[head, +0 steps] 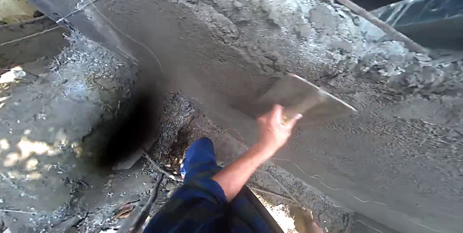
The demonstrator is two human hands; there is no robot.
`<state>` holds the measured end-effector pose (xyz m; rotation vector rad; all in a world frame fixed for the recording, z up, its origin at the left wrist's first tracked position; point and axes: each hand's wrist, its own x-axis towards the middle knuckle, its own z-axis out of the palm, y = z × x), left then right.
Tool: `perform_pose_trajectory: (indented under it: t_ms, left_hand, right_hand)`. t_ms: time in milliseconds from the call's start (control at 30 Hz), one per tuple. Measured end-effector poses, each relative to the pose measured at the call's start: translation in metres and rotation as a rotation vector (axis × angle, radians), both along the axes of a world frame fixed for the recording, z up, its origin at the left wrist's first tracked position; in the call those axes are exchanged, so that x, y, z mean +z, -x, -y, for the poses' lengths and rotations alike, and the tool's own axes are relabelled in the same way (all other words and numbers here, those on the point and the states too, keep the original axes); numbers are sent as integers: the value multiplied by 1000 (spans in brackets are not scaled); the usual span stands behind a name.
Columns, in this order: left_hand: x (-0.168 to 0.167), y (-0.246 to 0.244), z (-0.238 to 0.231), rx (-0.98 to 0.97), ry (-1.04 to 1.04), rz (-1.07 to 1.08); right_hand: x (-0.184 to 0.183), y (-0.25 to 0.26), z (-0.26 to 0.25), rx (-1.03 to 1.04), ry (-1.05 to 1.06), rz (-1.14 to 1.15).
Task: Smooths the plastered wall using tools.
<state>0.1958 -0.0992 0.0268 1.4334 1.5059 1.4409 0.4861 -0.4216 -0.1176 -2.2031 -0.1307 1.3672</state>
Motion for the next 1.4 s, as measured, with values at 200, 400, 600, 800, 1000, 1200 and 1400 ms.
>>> perform_pose_trajectory:
  t_ms: [200,400,600,800,1000,1200,1400]
  left_hand:
    - [1,29,-12,63,-201,-104]
    - [-11,231,-100,324,-122,-208]
    - [-19,148,-53,140,-10,-63]
    - [-40,-29,8,-100,-163,54]
    - [-32,136,-54,114,-126,-116]
    - [-39,319,-150,326,-129,56]
    - [-54,109,-46,94,148,129]
  right_hand:
    - [8,-9,-44,31,36,148]
    - [4,-17,-71,44,7,146]
    - [5,-7,-60,111,36,95]
    - [12,-13,-89,173,37,154]
    - [21,-16,-110,180,40,183]
    - [2,-24,-92,191,78,138]
    - [-7,-15,-108,328,98,88]
